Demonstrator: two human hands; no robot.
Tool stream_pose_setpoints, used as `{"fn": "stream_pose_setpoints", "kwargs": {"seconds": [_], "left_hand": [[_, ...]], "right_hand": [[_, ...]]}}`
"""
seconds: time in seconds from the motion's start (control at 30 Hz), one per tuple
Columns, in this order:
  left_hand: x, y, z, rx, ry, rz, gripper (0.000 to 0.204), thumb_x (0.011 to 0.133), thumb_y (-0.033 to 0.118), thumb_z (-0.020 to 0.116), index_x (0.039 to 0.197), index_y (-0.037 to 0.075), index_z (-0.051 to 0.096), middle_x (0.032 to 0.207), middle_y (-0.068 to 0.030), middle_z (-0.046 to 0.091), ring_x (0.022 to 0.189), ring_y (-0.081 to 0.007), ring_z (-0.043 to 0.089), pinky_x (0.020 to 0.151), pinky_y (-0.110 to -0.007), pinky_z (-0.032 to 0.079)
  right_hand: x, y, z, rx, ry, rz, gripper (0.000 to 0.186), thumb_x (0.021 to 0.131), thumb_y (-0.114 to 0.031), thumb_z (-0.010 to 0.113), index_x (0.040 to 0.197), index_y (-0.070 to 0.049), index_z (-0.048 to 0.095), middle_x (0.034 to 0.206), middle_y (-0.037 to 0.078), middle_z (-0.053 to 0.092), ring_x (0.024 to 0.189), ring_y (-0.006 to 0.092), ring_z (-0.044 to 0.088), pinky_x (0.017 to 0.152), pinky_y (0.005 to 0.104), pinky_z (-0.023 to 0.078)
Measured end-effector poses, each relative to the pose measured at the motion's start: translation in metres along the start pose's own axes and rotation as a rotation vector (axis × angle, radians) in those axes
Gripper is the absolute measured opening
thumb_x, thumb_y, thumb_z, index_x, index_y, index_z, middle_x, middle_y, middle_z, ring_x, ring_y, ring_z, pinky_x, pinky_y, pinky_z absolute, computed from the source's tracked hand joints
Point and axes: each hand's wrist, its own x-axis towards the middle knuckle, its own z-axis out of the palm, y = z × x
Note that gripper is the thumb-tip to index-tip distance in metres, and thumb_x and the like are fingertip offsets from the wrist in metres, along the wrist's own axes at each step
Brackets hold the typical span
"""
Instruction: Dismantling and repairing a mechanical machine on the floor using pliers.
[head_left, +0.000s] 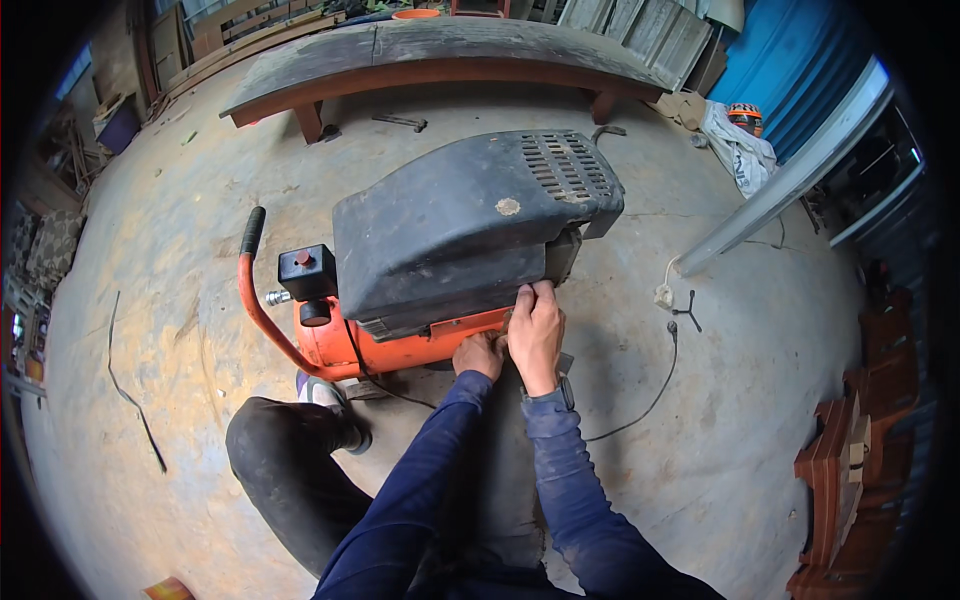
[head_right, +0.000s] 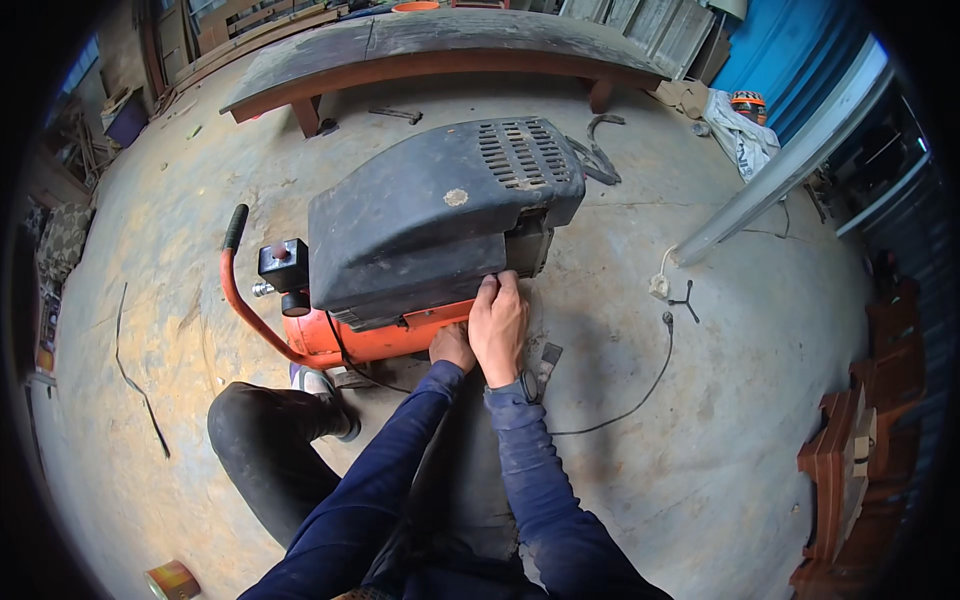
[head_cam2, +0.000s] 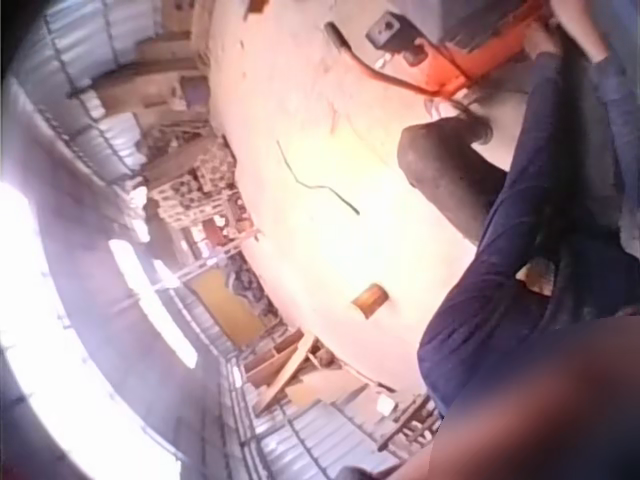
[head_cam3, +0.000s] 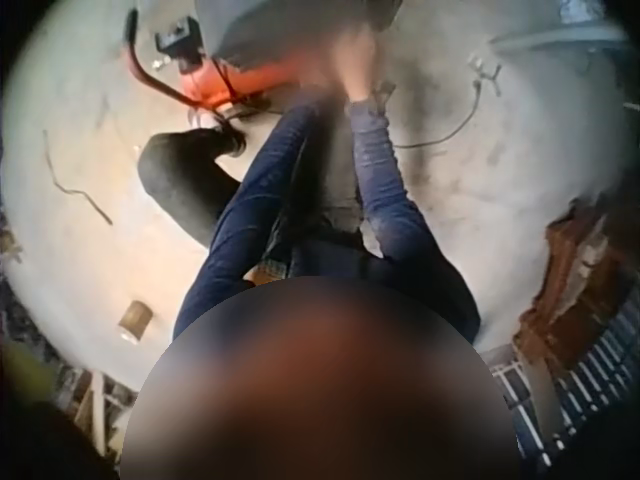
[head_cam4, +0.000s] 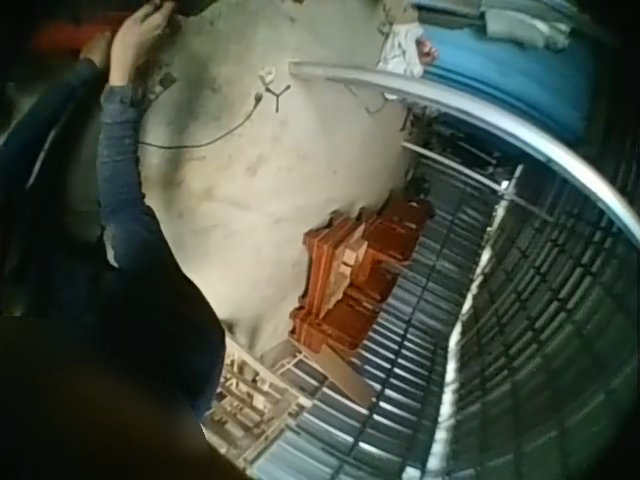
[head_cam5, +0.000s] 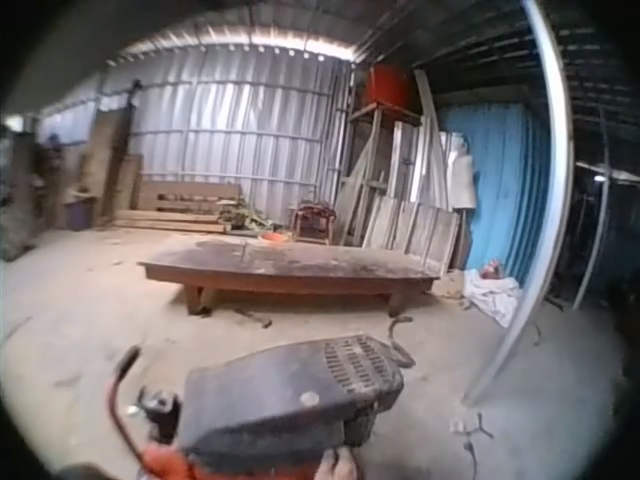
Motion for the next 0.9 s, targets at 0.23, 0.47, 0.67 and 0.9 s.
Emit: {"fn": "stream_pose_setpoints", "kwargs": {"seconds": [0.23,0.47,0.67,0.9], "left_hand": [[-0.001,0.005,-0.006,-0.006,-0.016,-0.011,0.028,0.085,0.038,0.065,0.096,0.013,0.072,0.086,-0.0165,0.069,0.084,-0.0351,0.067,0.074,-0.046,0.052],[0.001,0.001,-0.003,0.018,-0.036,-0.014,0.027,0.085,0.039,0.065,0.096,0.015,0.073,0.086,-0.0165,0.069,0.085,-0.0352,0.067,0.074,-0.046,0.053],[0.0,0.003,-0.005,0.01,-0.017,0.004,0.025,0.085,0.038,0.065,0.096,0.016,0.073,0.086,-0.0164,0.069,0.084,-0.0347,0.067,0.074,-0.045,0.053],[0.0,0.004,-0.003,0.053,-0.024,-0.001,0.026,0.085,0.038,0.065,0.096,0.016,0.072,0.087,-0.0157,0.069,0.084,-0.0336,0.067,0.074,-0.045,0.053]], "right_hand": [[-0.004,-0.015,-0.012,0.042,-0.072,0.077,0.026,0.095,-0.021,0.047,0.088,0.002,0.058,0.071,0.021,0.061,0.063,0.0398,0.059,0.064,0.0458,0.046],[-0.002,-0.012,-0.017,0.423,-0.239,0.402,0.026,0.096,-0.021,0.047,0.089,0.002,0.057,0.067,0.018,0.061,0.055,0.0336,0.059,0.054,0.0423,0.046],[-0.001,-0.013,-0.017,0.267,-0.126,0.21,0.027,0.096,-0.022,0.046,0.09,0.002,0.057,0.076,0.025,0.062,0.069,0.0425,0.058,0.063,0.0468,0.045],[-0.006,-0.007,-0.002,-0.201,0.099,-0.221,0.031,0.096,-0.024,0.047,0.084,0.003,0.057,0.068,0.02,0.06,0.061,0.0355,0.059,0.059,0.0434,0.044]]}}
